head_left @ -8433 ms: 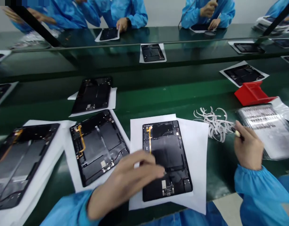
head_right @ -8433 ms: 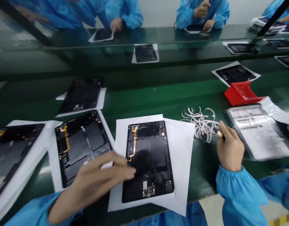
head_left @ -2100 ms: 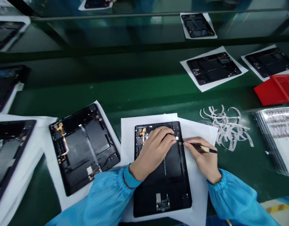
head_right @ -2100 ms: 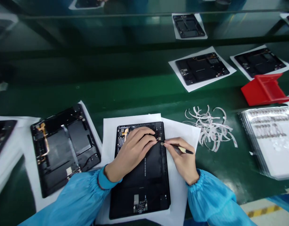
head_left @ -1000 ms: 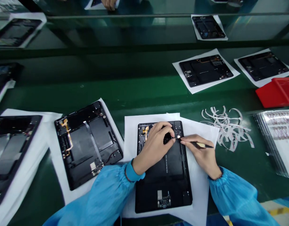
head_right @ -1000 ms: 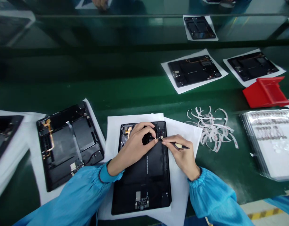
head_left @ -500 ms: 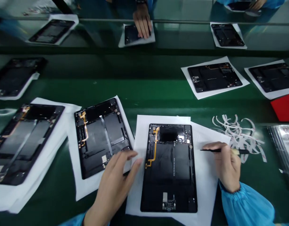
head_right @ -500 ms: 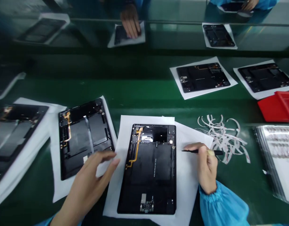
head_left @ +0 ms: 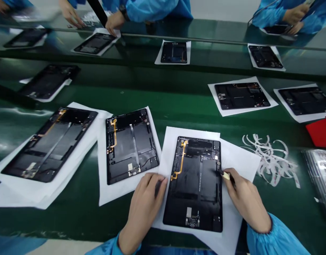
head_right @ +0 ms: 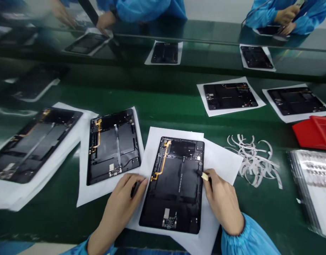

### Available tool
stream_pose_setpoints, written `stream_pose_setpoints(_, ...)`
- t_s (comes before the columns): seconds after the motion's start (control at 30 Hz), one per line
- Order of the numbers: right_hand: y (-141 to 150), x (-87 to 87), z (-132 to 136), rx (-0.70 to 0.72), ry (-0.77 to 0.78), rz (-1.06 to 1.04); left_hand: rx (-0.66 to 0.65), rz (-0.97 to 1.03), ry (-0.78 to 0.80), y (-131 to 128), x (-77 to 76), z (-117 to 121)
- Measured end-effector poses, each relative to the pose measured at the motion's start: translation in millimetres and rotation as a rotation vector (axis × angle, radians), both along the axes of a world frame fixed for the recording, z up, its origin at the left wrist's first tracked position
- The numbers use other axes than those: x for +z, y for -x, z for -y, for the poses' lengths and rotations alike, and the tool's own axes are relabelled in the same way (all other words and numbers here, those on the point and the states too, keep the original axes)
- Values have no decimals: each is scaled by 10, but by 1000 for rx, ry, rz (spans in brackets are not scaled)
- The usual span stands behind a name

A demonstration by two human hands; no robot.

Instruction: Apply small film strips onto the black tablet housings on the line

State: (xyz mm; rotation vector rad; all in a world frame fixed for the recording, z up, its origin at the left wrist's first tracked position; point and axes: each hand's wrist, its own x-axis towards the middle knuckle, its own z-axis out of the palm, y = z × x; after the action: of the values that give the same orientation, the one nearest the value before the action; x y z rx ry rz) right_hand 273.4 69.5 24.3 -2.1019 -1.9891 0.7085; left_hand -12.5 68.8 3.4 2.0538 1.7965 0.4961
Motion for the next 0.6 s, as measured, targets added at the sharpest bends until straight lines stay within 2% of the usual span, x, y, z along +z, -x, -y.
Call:
stream_pose_setpoints(0.1, 41, -12, 7, 29, 9, 48, 39, -110, -97, -15, 10, -39)
stream_pose_setpoints(0.23, 81, 3, -28, 29, 56, 122, 99, -319, -208, 31, 48, -267)
stream_pose_setpoints(0.37, 149, -9, -50, 47, 89, 235, -19, -176, -161, 28, 27, -496)
stream_pose_setpoints(0.47, 185, -49, -31, 43, 74, 282, -21, -140, -166, -26, 3, -570)
stream_pose_setpoints(0.53, 184, -69, -6, 23, 54, 223, 24, -137, -178, -53, -3, -616)
stream_pose_setpoints(0.6, 166, -68, 18, -24, 16, 59, 59, -113, -181, -64, -8, -684)
